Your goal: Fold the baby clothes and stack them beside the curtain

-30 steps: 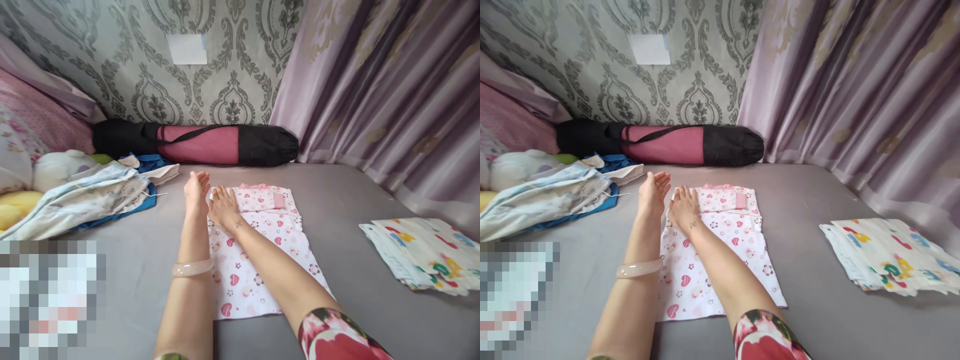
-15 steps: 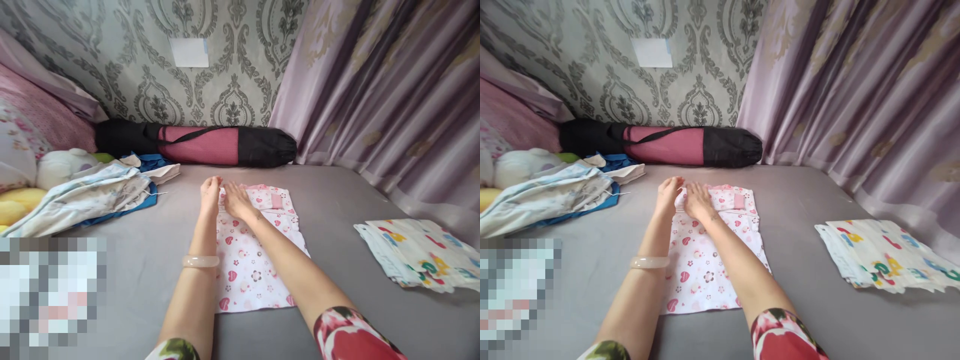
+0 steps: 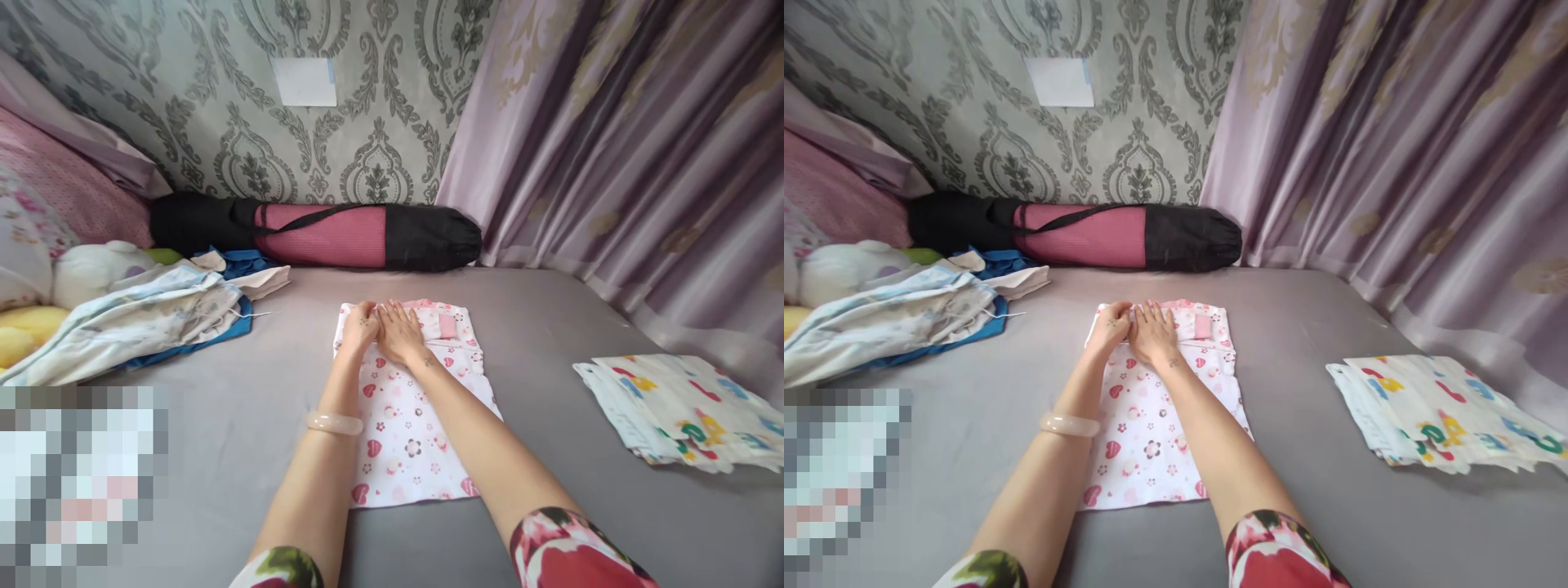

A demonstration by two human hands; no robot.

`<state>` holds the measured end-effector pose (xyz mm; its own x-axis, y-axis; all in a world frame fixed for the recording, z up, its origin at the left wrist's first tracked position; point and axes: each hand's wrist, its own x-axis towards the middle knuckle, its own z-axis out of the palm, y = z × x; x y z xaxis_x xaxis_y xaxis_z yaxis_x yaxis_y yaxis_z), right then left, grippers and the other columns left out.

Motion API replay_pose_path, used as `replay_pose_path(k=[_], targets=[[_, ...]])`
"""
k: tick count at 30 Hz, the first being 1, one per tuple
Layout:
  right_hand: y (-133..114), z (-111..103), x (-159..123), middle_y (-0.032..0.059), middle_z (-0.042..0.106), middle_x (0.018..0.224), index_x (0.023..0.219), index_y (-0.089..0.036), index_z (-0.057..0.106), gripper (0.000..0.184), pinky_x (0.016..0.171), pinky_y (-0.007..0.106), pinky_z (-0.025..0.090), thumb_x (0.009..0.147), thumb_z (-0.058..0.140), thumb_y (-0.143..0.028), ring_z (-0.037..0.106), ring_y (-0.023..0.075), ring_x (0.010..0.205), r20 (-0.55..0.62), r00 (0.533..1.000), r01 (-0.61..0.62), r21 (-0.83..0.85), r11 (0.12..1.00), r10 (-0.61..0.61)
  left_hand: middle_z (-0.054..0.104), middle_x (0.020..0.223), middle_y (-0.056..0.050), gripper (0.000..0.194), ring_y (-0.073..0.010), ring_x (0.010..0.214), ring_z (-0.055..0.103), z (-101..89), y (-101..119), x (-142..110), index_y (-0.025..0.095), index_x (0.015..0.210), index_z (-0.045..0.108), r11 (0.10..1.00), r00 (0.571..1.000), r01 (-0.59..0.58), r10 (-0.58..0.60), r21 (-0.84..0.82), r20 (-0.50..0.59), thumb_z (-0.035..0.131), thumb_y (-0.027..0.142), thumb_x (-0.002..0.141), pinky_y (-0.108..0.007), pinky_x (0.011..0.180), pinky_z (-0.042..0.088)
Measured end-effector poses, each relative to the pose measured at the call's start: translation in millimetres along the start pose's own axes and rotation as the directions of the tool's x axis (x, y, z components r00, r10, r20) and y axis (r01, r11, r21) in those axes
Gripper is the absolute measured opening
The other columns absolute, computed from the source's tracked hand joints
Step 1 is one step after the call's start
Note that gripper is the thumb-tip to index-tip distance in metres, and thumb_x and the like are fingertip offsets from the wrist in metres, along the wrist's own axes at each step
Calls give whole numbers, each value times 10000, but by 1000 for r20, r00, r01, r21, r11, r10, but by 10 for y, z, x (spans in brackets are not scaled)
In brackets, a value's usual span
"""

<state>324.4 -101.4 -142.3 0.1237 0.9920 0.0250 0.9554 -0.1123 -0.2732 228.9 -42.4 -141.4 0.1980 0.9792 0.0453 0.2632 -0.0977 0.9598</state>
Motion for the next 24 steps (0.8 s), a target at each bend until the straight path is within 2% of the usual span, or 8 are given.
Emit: replay_pose_path(k=[2,5,8,10,12,14,20,24], targets=[[30,-42,20,74,200,1621,1541,-111,263,590,1203,489,36,996,204,-329,111,234,1500,26,1000,1,63,998,-2,731,1079,-111,199,-277,1164,605,13,2,-3,207,914,708,999,1000,-20,20,39,-3,580,146,774,-386,1074,376],[136,-159,20,99,210,1617,1552,-81,198,610,1205,400,113,989,161,-312,168,183,1490,24,999,-44,180,983,41,734,1040,-100,166,-293,1174,593,38,8,-13,230,881,691,998,1000,-20,20,57,-14,584,162,773,-396,1075,370],[317,-268,-56,116,200,1617,1549,-69,205,618,1206,410,106,981,181,-312,154,210,1494,-58,990,-117,133,984,126,722,1026,-110,130,-302,1165,589,51,14,-44,239,855,661,986,998,-68,69,153,-4,574,167,789,-401,1072,361],[451,-294,-137,123,196,1618,1540,-64,242,617,1207,458,57,981,206,-323,131,246,1497,-86,983,-157,31,987,159,697,1074,-145,127,-312,1183,569,48,5,-72,217,868,639,929,988,-156,153,336,35,531,167,825,-432,1092,322],[563,-277,-215,121,209,1614,1533,-76,273,610,1201,491,54,986,213,-339,142,263,1494,-76,980,-190,-48,981,186,661,1147,-180,141,-321,1221,531,38,-21,-95,191,899,621,830,971,-232,224,507,78,488,171,857,-472,1119,264],[630,-234,-267,110,228,1611,1532,-99,288,602,1196,506,76,988,216,-347,159,263,1489,-73,977,-205,-87,975,199,634,1199,-189,162,-318,1247,502,24,-60,-105,179,939,609,759,959,-273,264,591,105,458,179,880,-487,1131,231],[624,-174,-294,99,277,1597,1509,-113,342,576,1188,505,117,989,246,-342,204,256,1474,-144,971,-201,-58,978,191,631,1213,-164,225,-283,1241,506,-10,-144,-92,189,1025,599,712,942,-325,304,623,143,407,184,907,-446,1116,266],[586,-209,-448,101,238,1611,1517,-116,321,567,1202,481,40,1010,223,-347,155,228,1490,-175,976,-142,-41,989,133,588,1299,-185,236,-289,1294,466,-1,-143,-128,180,1062,592,700,942,-323,304,636,144,407,185,916,-483,1145,215]])
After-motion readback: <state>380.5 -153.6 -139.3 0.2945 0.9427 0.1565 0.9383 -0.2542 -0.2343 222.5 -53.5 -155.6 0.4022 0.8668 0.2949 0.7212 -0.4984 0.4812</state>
